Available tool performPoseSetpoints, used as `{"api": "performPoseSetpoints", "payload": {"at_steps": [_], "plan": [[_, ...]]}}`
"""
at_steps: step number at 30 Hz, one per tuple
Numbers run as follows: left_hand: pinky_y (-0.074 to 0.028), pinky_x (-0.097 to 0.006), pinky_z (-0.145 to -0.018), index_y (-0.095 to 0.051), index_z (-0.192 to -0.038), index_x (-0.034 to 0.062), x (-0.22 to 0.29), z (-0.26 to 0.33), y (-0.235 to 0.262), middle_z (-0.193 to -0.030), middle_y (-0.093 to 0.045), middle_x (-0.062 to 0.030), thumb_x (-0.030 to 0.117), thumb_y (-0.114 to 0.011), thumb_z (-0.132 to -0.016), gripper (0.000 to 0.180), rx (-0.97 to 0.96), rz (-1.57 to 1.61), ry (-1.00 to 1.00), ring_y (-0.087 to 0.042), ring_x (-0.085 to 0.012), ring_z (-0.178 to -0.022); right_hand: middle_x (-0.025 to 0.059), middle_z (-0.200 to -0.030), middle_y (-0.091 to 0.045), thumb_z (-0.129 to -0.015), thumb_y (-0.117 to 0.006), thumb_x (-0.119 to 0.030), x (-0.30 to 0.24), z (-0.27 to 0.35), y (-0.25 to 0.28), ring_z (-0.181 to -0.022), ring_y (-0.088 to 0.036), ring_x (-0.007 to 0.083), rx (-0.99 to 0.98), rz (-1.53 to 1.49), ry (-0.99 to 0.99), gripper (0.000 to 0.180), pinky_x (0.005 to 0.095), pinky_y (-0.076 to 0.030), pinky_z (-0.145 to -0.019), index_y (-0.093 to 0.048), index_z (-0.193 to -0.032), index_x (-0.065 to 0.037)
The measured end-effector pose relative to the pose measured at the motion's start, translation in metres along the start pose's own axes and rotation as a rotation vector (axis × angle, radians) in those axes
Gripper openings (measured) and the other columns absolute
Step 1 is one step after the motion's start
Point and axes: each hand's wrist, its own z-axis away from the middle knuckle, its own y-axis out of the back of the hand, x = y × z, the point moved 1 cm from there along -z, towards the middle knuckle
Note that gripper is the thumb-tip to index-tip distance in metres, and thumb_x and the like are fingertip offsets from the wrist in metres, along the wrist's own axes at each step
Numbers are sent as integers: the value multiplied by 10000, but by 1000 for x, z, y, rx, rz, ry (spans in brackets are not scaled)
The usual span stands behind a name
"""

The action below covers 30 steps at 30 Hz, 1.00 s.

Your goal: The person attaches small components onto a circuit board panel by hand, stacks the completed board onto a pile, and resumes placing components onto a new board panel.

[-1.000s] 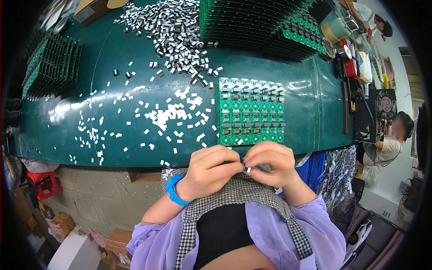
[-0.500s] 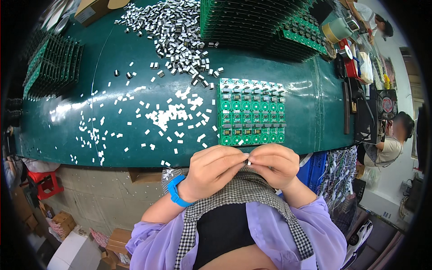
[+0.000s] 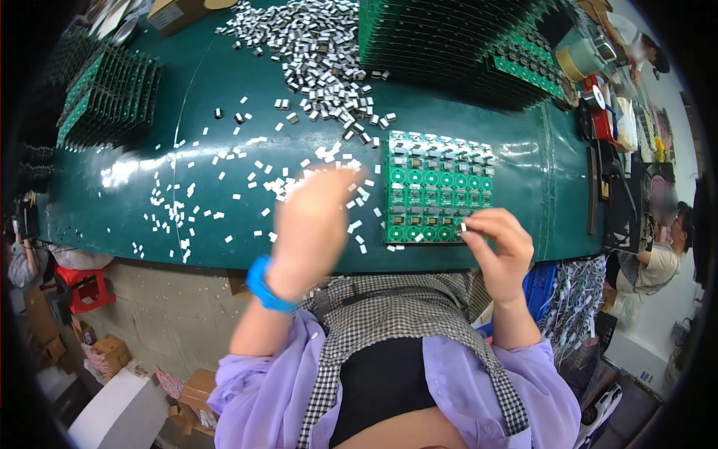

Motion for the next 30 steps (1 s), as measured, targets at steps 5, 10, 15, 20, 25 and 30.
{"api": "performPoseSetpoints", "payload": {"at_steps": [5,10,15,20,25,30], "plan": [[-445,-407,-813,-553,-1093,-20,-64,-54,20,-1001,-574,-173,-10,-573,-809,284,32,-396,54,-547,-353,-953,93,-822,-642,-713,-700,39,3,-7,18,-743,-634,216,-106,184,66,153,295,-504,-644,-670,-855,-10],[-465,-369,-707,-592,-1003,10,-77,-60,14,-885,-599,-136,-5,-590,-811,193,93,-335,27,-586,-309,-783,80,-833,-615,-722,-695,13,9,-3,16,-720,-626,223,-173,304,114,144,308,-507,-618,-652,-856,-20],[-483,-300,-702,-617,-972,-22,-51,-50,24,-885,-623,-121,-23,-573,-835,144,76,-51,144,-616,-225,-761,75,-830,-619,-708,-694,7,12,-6,11,-733,-633,230,-144,409,213,152,318,-519,-616,-648,-849,-28],[-490,-235,-766,-637,-983,-73,-32,-23,26,-946,-642,-75,-37,-566,-857,150,-114,761,397,-607,-114,-852,67,-821,-622,-699,-695,7,15,-6,8,-723,-637,228,-161,432,247,160,315,-522,-594,-652,-849,-30],[-509,-279,-787,-627,-978,-72,-12,-1,18,-978,-634,-127,-53,-587,-807,176,-82,953,472,-624,-167,-859,65,-825,-624,-693,-699,-8,16,-3,6,-720,-638,218,-164,497,289,167,312,-519,-581,-658,-851,-40],[-525,-302,-758,-630,-967,-66,17,15,2,-964,-634,-145,-49,-599,-800,170,-209,1314,575,-633,-183,-816,66,-845,-633,-648,-735,-32,3,-1,5,-716,-637,211,-110,512,321,268,302,-516,-577,-674,-907,-53]]}}
